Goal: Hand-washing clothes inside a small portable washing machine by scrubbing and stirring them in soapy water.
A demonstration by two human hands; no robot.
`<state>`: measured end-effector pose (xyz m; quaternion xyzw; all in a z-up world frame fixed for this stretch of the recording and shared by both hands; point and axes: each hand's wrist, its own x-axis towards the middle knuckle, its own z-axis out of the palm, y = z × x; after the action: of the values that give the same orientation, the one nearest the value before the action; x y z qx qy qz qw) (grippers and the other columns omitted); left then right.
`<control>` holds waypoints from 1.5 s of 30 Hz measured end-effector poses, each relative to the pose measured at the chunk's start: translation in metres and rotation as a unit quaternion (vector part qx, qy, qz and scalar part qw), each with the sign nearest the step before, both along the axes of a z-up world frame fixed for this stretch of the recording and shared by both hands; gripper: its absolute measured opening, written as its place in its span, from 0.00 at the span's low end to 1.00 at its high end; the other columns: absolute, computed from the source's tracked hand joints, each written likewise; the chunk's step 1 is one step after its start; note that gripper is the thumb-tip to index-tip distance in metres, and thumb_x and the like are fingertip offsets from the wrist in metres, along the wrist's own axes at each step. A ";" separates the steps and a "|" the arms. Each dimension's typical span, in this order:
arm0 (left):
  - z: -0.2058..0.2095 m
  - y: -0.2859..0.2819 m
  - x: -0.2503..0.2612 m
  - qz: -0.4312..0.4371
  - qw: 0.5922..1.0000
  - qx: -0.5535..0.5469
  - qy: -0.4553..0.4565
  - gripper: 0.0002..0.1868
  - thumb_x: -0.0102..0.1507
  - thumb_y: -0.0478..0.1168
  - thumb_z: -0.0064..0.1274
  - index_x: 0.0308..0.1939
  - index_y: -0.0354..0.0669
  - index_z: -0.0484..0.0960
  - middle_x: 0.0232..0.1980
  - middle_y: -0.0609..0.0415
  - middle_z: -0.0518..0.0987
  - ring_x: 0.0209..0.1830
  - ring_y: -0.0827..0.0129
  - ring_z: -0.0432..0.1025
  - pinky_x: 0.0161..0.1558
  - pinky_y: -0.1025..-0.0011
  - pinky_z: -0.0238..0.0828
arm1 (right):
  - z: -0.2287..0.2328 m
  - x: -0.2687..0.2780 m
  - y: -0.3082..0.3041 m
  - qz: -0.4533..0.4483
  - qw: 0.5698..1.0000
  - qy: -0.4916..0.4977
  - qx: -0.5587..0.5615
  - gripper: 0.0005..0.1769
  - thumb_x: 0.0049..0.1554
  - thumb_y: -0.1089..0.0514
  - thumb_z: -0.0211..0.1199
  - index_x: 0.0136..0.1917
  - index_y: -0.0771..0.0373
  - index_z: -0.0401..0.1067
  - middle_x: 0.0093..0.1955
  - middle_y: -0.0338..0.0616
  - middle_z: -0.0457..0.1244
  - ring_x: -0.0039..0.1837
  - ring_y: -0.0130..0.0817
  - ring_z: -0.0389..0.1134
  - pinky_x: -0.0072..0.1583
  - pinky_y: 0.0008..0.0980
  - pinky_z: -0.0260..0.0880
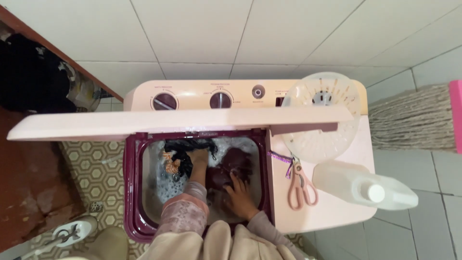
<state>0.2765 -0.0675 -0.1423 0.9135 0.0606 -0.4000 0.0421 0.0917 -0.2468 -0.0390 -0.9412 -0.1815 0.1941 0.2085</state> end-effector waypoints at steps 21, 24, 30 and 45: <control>0.115 0.042 -0.173 -0.005 0.951 -0.210 -0.227 0.25 0.68 0.55 0.47 0.66 0.51 0.72 0.69 0.42 0.69 0.77 0.44 0.57 0.71 0.33 0.46 | 0.039 -0.002 0.011 0.047 0.987 0.142 -0.057 0.30 0.62 0.44 0.54 0.74 0.53 0.60 0.84 0.54 0.33 0.83 0.60 0.35 0.78 0.69 0.34; 0.141 0.037 -0.204 0.014 0.946 -0.211 -0.246 0.19 0.68 0.52 0.49 0.60 0.51 0.76 0.69 0.45 0.70 0.77 0.48 0.57 0.72 0.35 0.46 | 0.029 -0.001 0.008 0.052 0.988 0.134 -0.056 0.29 0.62 0.43 0.53 0.74 0.53 0.61 0.83 0.54 0.36 0.83 0.60 0.36 0.77 0.69 0.34; 0.180 0.030 -0.242 0.056 0.919 -0.199 -0.336 0.13 0.69 0.45 0.46 0.55 0.46 0.76 0.62 0.47 0.73 0.73 0.54 0.62 0.73 0.43 0.46 | -0.002 -0.001 0.004 0.039 0.988 0.136 -0.066 0.30 0.61 0.43 0.57 0.74 0.47 0.61 0.82 0.50 0.39 0.83 0.56 0.37 0.77 0.68 0.36; 0.152 0.041 -0.264 -0.011 0.842 -0.187 -0.506 0.05 0.65 0.42 0.50 0.42 0.50 0.78 0.45 0.57 0.76 0.59 0.64 0.71 0.73 0.49 0.50 | 0.031 0.001 0.004 -0.031 0.993 0.007 0.111 0.19 0.59 0.54 0.61 0.63 0.57 0.71 0.68 0.52 0.58 0.70 0.58 0.63 0.67 0.55 0.66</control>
<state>0.0126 -0.0266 0.0094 0.9644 -0.0553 0.1137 0.2322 0.0928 -0.2432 -0.0078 -0.9160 -0.1709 0.1727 0.3193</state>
